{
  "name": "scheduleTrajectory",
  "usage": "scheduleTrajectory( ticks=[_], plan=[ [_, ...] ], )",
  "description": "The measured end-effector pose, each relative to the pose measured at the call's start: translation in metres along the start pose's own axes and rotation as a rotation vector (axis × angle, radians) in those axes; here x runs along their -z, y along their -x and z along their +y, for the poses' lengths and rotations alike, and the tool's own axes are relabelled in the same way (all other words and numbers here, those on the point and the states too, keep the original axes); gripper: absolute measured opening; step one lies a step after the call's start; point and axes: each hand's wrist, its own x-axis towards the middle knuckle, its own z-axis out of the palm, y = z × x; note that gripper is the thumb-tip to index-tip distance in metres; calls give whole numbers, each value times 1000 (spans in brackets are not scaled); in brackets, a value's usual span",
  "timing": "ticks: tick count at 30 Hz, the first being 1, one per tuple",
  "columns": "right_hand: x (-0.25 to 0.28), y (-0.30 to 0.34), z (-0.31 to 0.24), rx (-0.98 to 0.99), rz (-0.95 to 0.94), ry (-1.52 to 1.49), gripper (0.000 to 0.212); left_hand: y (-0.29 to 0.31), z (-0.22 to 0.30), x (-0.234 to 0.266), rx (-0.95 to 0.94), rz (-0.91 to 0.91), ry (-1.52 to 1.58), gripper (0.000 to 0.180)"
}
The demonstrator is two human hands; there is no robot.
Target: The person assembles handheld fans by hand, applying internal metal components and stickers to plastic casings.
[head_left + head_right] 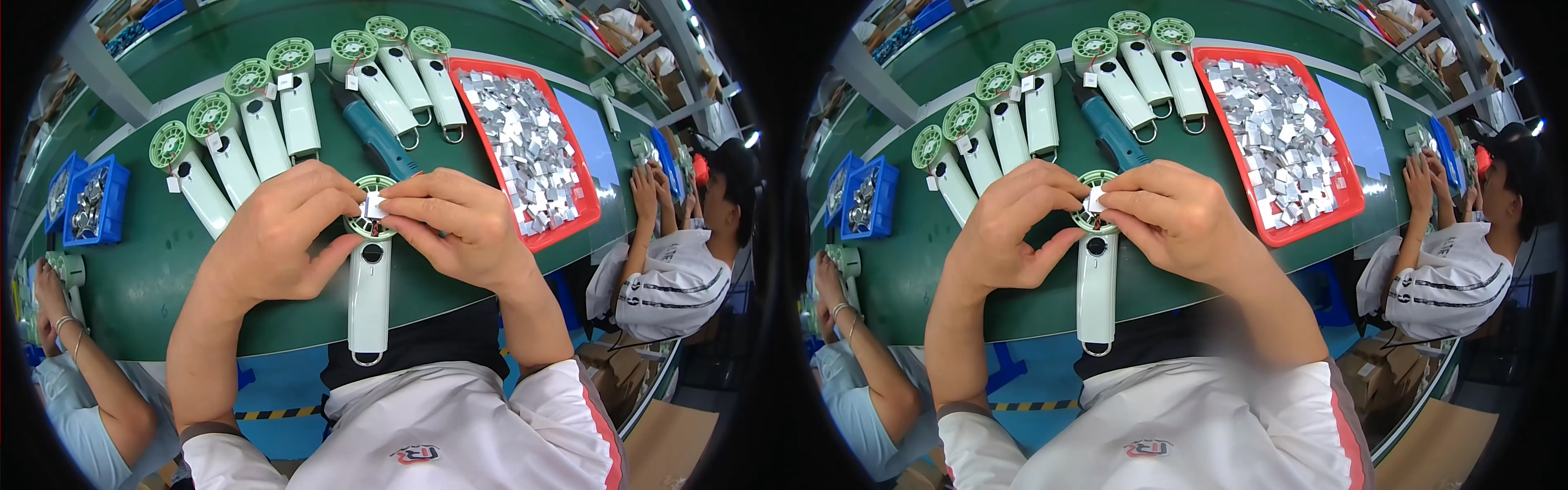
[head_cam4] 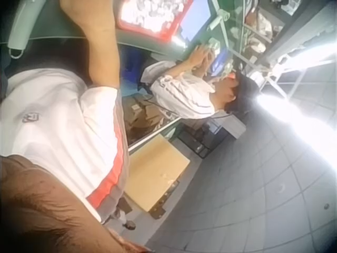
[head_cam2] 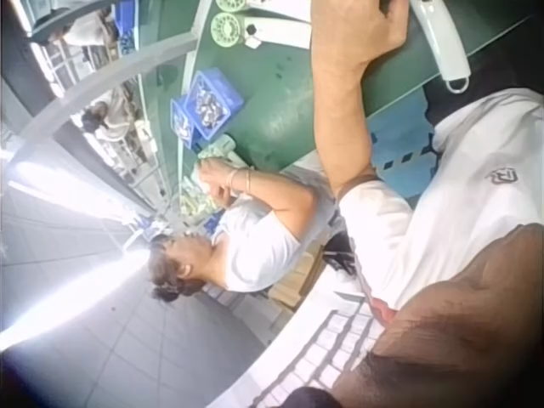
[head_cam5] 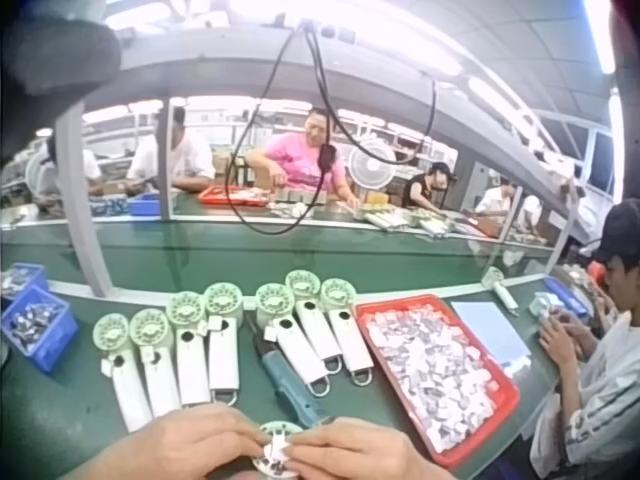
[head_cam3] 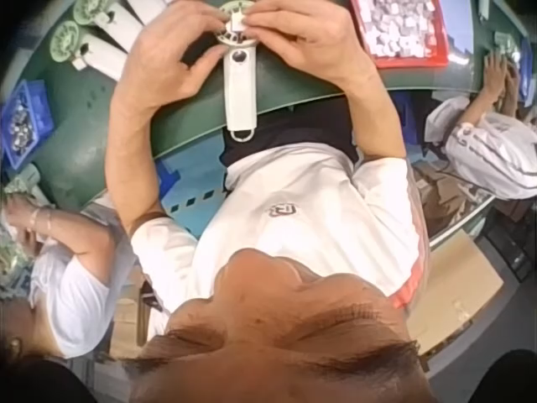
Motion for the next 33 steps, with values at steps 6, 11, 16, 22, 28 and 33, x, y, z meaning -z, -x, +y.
scheduleTrajectory(
  ticks=[6, 11, 16, 22, 28, 33],
  plan=[
    [0, 0, 1, -8, -11, -6, 23, 1, -1, -2, -2, 15, -19, 29],
    [0, 0, 2, -28, -9, -15, 22, 0, 0, -2, -9, 21, -26, 26],
    [-1, 0, 2, -28, -11, -15, 22, 0, -1, -4, -17, 31, -31, 26],
    [-1, 0, 3, -24, -16, -15, 23, 1, 0, -5, -27, 42, -49, 25],
    [-1, 0, 7, -9, -22, -28, 24, 2, -2, -6, -37, 47, -59, 25],
    [0, 0, 6, -12, -31, -36, 25, 2, -2, -6, -44, 55, -61, 25]
  ],
)
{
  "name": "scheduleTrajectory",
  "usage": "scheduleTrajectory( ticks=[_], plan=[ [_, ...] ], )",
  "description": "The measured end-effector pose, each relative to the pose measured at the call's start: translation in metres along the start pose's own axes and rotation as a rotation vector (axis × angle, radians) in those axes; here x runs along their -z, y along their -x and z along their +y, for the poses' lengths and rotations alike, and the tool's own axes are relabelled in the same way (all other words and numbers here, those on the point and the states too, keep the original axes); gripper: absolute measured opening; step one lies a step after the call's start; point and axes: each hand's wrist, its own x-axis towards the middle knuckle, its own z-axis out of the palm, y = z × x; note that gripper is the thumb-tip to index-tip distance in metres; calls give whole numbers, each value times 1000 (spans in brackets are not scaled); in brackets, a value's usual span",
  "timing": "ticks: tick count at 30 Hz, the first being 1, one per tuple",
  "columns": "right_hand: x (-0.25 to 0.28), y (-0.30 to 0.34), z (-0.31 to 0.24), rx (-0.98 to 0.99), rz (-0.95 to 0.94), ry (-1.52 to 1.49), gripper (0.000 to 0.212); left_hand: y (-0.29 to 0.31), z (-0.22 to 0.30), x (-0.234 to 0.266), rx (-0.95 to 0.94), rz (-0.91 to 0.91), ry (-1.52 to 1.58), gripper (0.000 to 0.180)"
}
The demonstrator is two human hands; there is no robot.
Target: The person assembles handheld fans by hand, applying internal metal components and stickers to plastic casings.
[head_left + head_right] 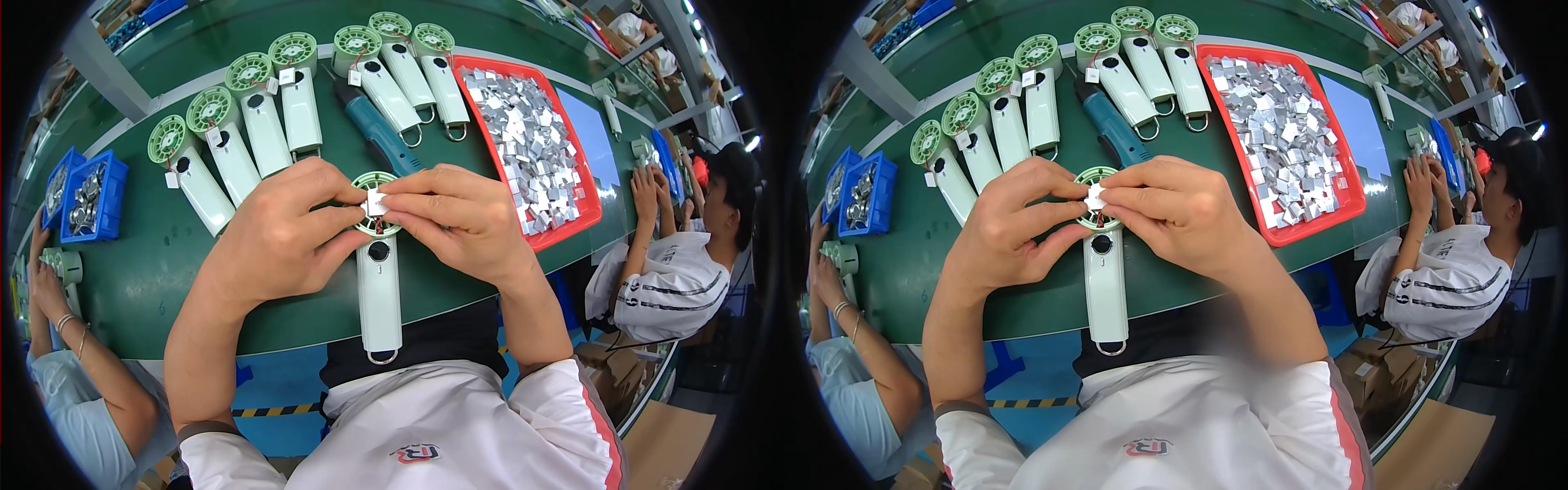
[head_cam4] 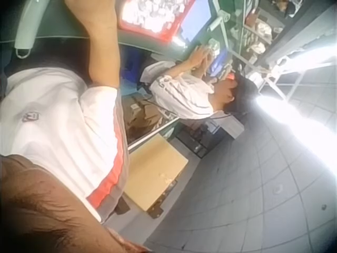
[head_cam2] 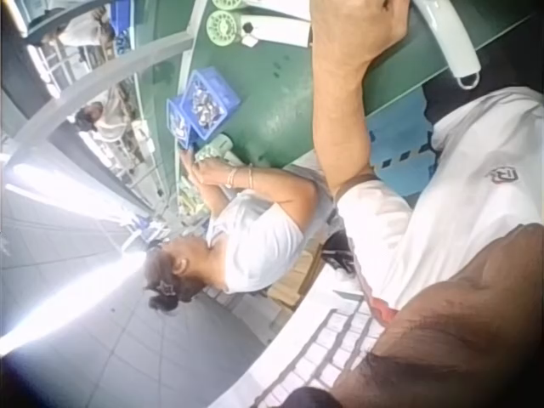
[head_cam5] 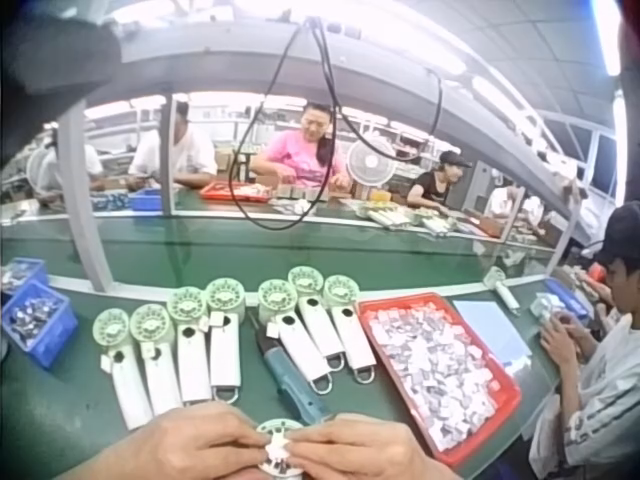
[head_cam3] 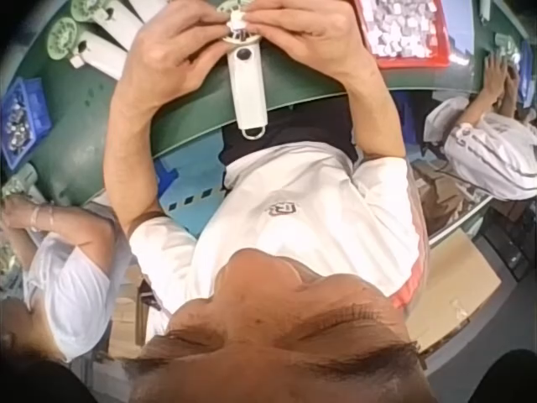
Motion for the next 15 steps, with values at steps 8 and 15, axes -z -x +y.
scheduleTrajectory(
  ticks=[8, 15],
  plan=[
    [-1, 1, 2, 10, 2, 0, 25, 0, 0, -1, -6, 11, -2, 25],
    [0, 0, 0, -3, -4, 9, 26, 0, 0, -1, -3, 3, -2, 26]
  ],
)
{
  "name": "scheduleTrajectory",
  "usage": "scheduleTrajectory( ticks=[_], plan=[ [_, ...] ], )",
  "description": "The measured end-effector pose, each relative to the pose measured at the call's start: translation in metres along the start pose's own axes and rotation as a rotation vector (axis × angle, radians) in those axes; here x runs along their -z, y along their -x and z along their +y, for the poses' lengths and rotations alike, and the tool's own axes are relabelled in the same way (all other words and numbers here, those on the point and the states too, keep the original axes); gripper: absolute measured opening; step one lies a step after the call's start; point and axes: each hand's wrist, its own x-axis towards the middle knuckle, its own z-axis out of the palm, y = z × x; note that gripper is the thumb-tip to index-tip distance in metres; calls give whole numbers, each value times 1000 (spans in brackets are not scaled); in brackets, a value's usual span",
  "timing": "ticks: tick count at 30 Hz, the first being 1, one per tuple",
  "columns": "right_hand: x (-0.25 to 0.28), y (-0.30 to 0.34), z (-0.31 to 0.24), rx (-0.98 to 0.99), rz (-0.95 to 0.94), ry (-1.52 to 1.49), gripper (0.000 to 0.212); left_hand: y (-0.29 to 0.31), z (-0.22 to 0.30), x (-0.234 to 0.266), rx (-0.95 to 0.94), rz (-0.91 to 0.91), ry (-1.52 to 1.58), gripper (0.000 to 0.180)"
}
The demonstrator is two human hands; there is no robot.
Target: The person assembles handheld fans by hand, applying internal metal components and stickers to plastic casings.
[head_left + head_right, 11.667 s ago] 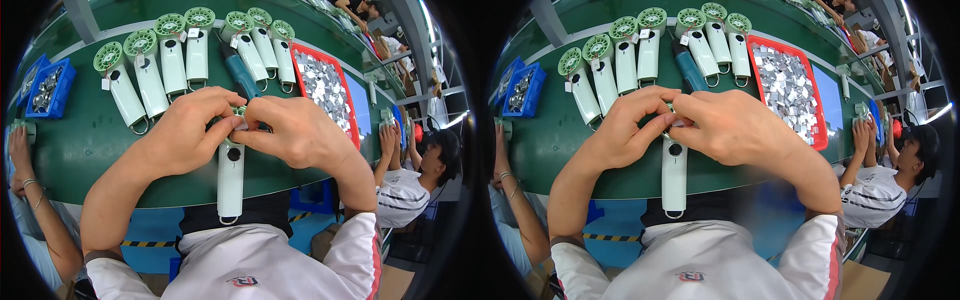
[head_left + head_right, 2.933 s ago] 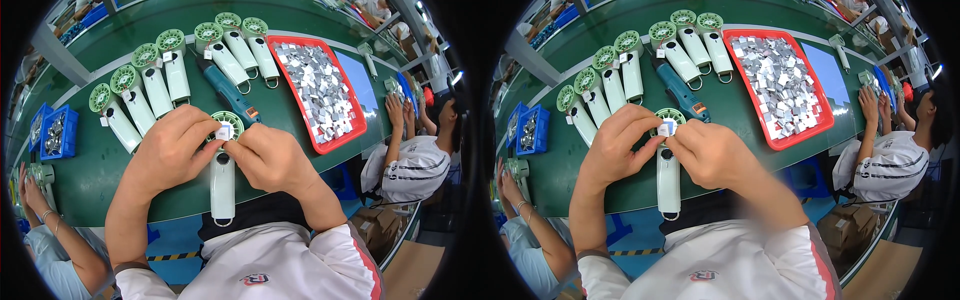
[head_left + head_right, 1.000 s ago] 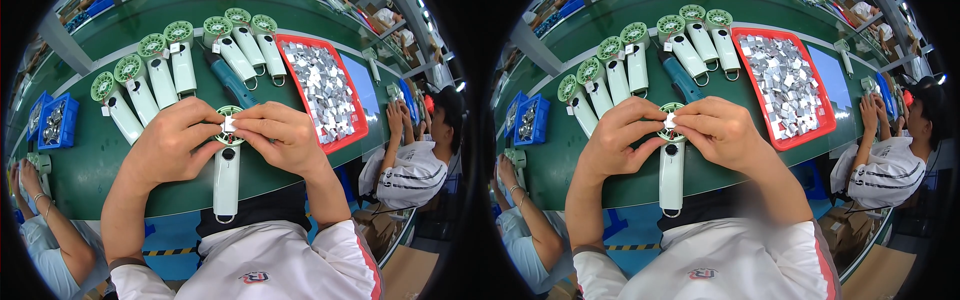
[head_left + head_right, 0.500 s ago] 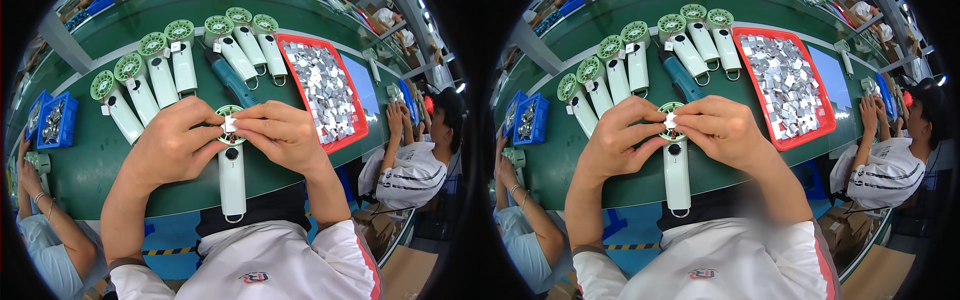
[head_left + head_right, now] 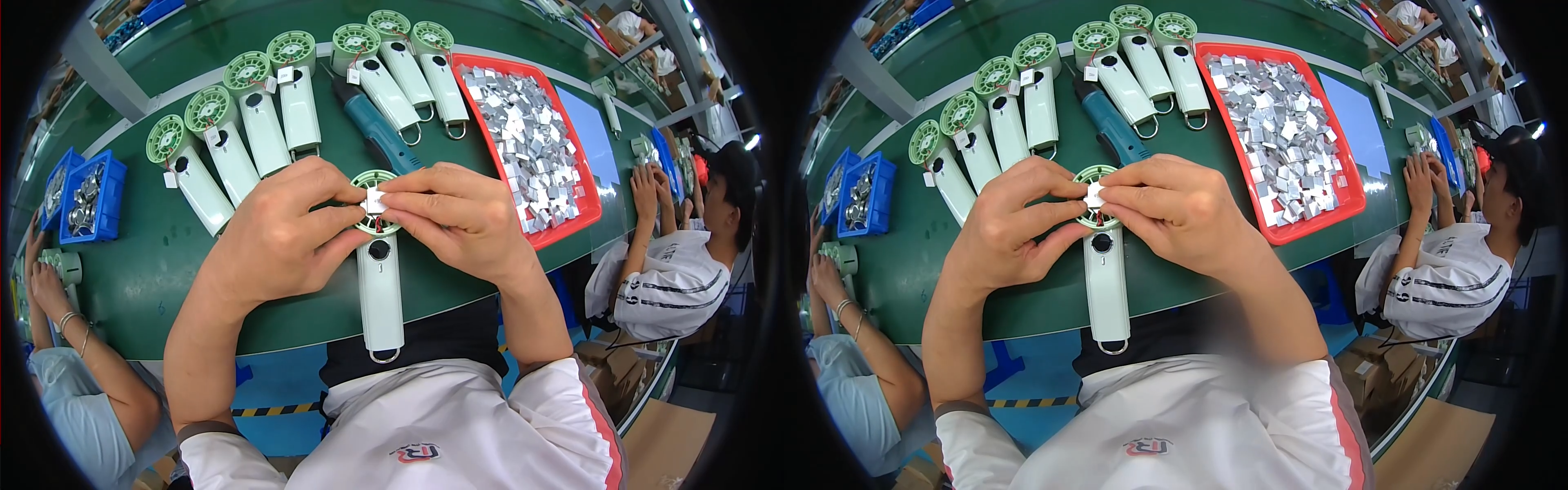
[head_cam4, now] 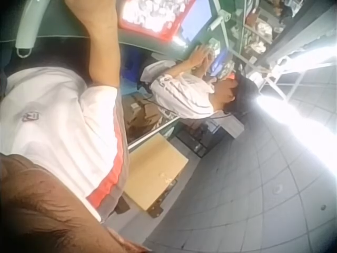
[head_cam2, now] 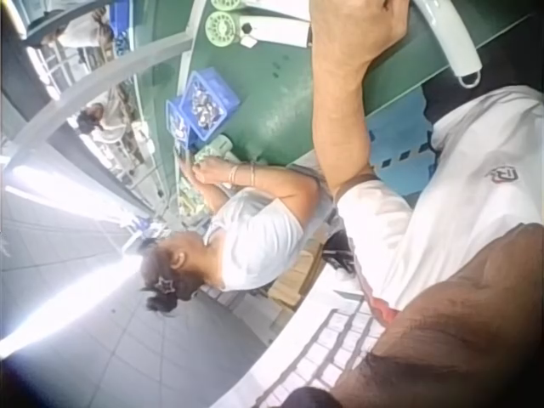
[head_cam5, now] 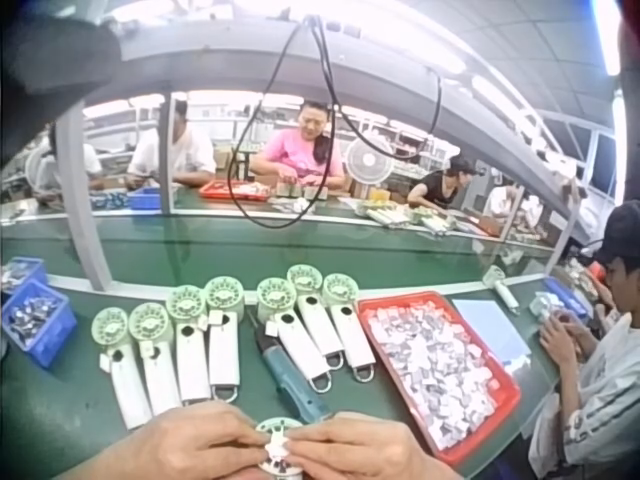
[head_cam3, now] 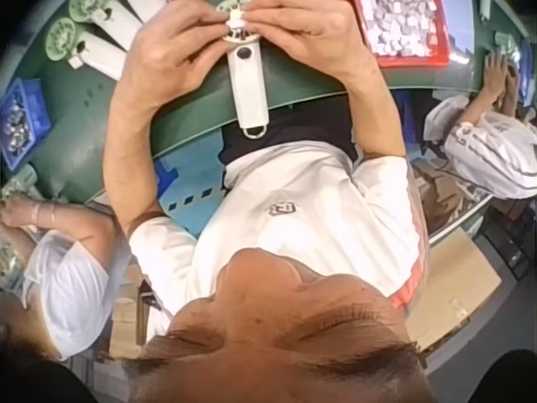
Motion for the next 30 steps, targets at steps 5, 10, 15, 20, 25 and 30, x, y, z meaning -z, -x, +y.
scheduleTrajectory(
  ticks=[5, 10, 15, 20, 25, 30],
  plan=[
    [0, 0, 0, -3, 3, -7, 25, 0, 0, 0, 2, -8, -11, 27],
    [0, -1, 1, 7, 3, -2, 23, 0, 1, 0, 8, -6, -6, 27],
    [2, -2, 2, 17, 3, -1, 23, 0, 1, -1, 0, -3, -14, 27],
    [2, -2, 3, 34, -5, 10, 23, 0, 1, -2, 0, 1, -21, 28],
    [4, -3, 2, 38, -16, 26, 22, 1, 3, -3, 4, 1, -26, 29],
    [5, -6, 2, 54, -23, 14, 21, 2, 8, -2, 18, 2, -55, 30]
  ],
)
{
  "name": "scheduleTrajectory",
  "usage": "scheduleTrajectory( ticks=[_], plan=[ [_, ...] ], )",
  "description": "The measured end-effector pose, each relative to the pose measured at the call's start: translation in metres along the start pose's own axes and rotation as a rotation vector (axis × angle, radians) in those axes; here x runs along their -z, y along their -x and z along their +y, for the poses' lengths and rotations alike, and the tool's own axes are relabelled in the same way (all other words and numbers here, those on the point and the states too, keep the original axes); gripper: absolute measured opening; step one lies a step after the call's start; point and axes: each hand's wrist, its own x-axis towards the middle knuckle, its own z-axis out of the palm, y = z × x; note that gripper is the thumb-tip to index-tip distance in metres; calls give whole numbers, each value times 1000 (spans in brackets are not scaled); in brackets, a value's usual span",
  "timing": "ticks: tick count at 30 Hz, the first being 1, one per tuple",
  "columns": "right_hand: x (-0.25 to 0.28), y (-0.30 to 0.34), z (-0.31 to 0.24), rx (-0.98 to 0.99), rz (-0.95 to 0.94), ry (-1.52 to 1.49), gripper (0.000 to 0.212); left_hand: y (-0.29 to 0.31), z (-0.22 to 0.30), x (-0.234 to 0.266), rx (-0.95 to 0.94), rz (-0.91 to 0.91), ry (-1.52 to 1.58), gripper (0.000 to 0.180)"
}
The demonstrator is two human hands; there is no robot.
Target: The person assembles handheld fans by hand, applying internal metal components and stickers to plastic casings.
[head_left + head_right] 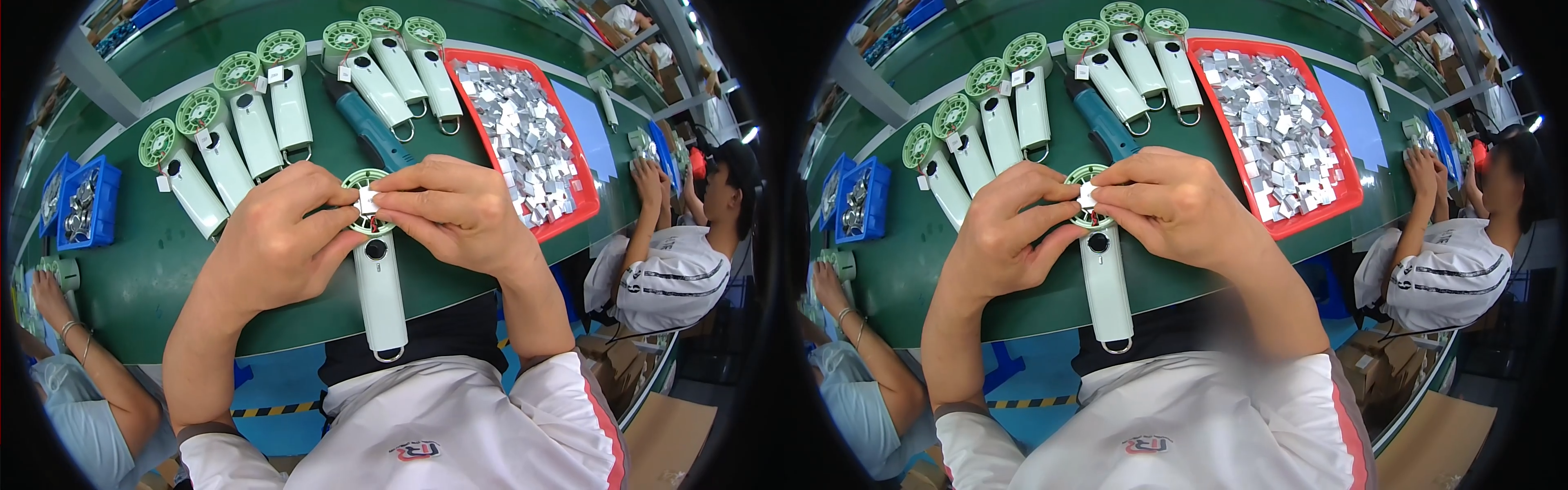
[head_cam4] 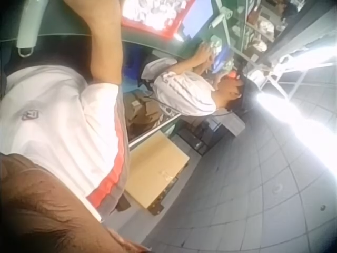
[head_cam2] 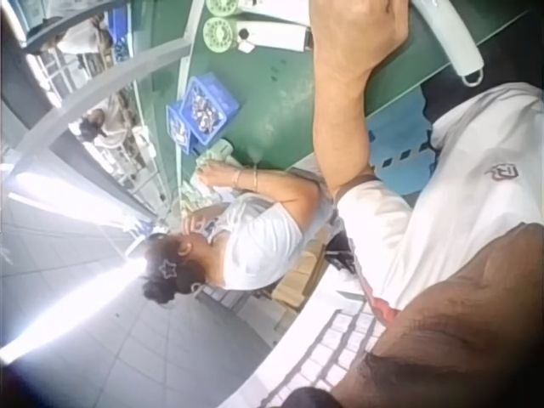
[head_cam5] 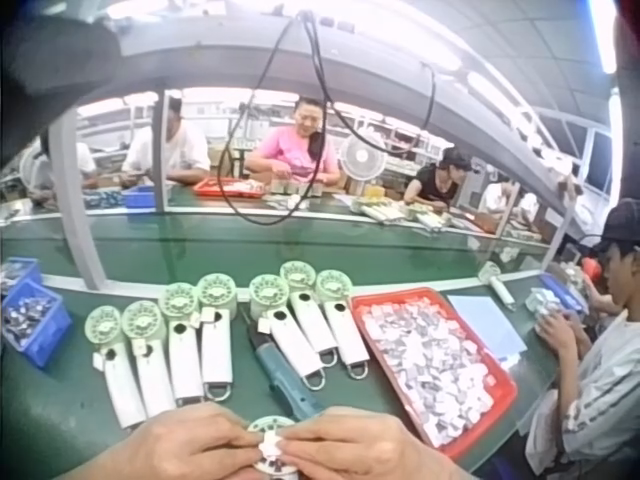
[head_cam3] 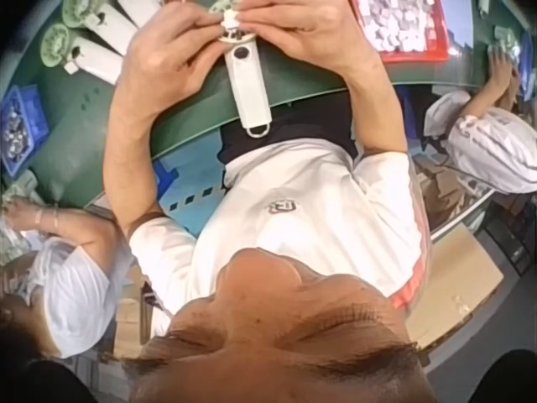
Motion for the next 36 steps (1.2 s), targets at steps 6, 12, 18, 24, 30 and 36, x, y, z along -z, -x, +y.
scheduleTrajectory(
  ticks=[6, 12, 18, 24, 30, 36],
  plan=[
    [1, 1, 0, 0, -9, 3, 22, -1, 1, 0, -22, -16, -22, 36],
    [3, 1, -1, 0, -23, 11, 22, -2, 2, 1, 28, -14, -5, 39],
    [5, 2, -2, -6, -56, 16, 22, -1, -2, 2, -1, -43, -17, 37],
    [5, 4, 0, -4, -60, 0, 27, -3, -1, 3, -3, -37, -4, 39],
    [5, 8, -2, -36, -63, 3, 33, -4, -3, 2, -36, -40, -21, 42],
    [9, 9, -7, -51, -41, 33, 35, -3, -4, 5, -43, -109, 11, 44]
  ],
)
